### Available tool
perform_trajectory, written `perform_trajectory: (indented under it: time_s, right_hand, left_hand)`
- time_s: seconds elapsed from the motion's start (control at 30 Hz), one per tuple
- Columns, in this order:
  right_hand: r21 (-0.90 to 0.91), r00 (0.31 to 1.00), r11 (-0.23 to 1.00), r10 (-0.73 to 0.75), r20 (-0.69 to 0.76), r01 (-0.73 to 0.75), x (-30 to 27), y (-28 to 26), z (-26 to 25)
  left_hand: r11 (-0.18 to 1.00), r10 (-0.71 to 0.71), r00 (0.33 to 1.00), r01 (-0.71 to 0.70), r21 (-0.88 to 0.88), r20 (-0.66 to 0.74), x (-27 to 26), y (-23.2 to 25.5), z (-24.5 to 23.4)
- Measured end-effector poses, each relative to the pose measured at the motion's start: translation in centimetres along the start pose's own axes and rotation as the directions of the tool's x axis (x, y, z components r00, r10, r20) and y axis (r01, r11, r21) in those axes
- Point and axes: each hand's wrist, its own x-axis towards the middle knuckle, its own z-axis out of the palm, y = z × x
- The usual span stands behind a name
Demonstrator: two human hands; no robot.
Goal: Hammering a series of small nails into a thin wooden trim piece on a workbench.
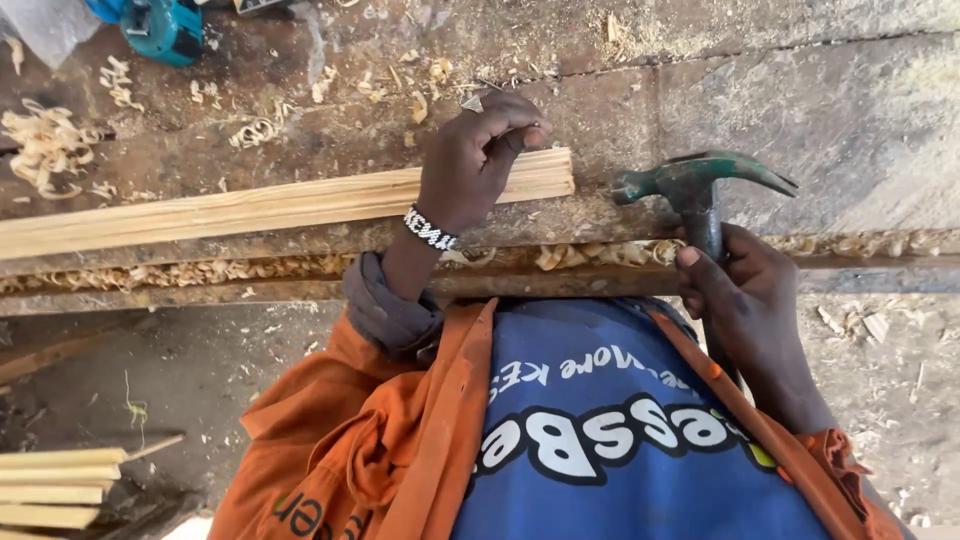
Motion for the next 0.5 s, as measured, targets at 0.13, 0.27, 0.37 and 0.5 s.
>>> perform_trajectory:
  time_s: [0.13, 0.27, 0.37, 0.5]
  right_hand:
    - [-0.106, 0.994, 0.994, 0.031, 0.108, -0.02, 2.3, -0.7, -2.2]
    - [0.137, 0.951, 0.981, -0.168, 0.259, 0.136, 2.1, -4.7, -2.4]
    - [0.436, 0.866, 0.867, -0.396, 0.306, 0.242, 2.6, -5.0, -1.4]
    - [0.143, 0.927, 0.926, -0.364, 0.088, 0.35, -0.3, -1.2, 1.2]
  left_hand:
    - [0.999, -0.007, 1.0, 0.007, -0.037, 0.018, 0.1, -0.5, 0.2]
    - [0.998, -0.021, 0.999, 0.019, 0.067, 0.034, -1.0, -0.2, 0.7]
    - [0.996, 0.004, 0.999, -0.008, 0.084, 0.049, -0.3, -0.4, 0.2]
    - [0.997, -0.031, 0.996, 0.025, 0.074, 0.078, -1.0, -1.7, 0.1]
